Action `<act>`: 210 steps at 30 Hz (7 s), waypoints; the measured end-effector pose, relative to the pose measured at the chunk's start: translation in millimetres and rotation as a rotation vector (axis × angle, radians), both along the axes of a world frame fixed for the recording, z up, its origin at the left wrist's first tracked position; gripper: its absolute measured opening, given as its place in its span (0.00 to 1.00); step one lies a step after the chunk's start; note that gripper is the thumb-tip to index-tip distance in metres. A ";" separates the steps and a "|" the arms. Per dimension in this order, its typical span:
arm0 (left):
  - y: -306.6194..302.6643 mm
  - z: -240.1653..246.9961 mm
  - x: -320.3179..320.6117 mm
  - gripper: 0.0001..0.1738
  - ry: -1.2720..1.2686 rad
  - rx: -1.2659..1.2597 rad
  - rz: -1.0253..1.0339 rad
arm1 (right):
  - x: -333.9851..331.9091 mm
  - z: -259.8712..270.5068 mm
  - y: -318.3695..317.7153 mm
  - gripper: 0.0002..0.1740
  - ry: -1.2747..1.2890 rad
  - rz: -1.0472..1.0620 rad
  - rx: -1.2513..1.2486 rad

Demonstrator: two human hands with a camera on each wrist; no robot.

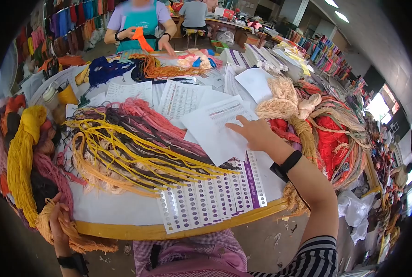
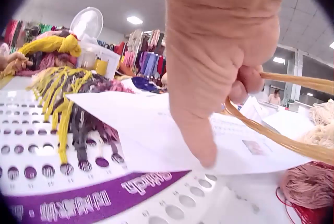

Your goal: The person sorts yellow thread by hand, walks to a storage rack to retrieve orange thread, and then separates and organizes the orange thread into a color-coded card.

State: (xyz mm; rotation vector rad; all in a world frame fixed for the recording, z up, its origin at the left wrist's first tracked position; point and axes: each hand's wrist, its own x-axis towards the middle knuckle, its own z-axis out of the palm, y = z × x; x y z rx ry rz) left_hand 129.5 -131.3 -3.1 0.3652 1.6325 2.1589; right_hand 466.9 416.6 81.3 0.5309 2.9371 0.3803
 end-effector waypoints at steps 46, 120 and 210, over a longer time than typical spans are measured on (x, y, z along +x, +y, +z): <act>-5.1 -7.2 -6.1 0.25 0.048 -0.063 0.031 | -22.2 -30.6 61.7 0.23 0.223 0.197 0.273; -7.1 -5.9 -8.5 0.26 0.020 -0.082 0.030 | 5.7 -51.2 137.1 0.17 0.638 -0.491 -0.412; 234.9 -12.0 117.7 0.07 0.214 -0.239 -1.151 | -58.5 -101.4 -195.7 0.19 0.778 -0.228 -1.068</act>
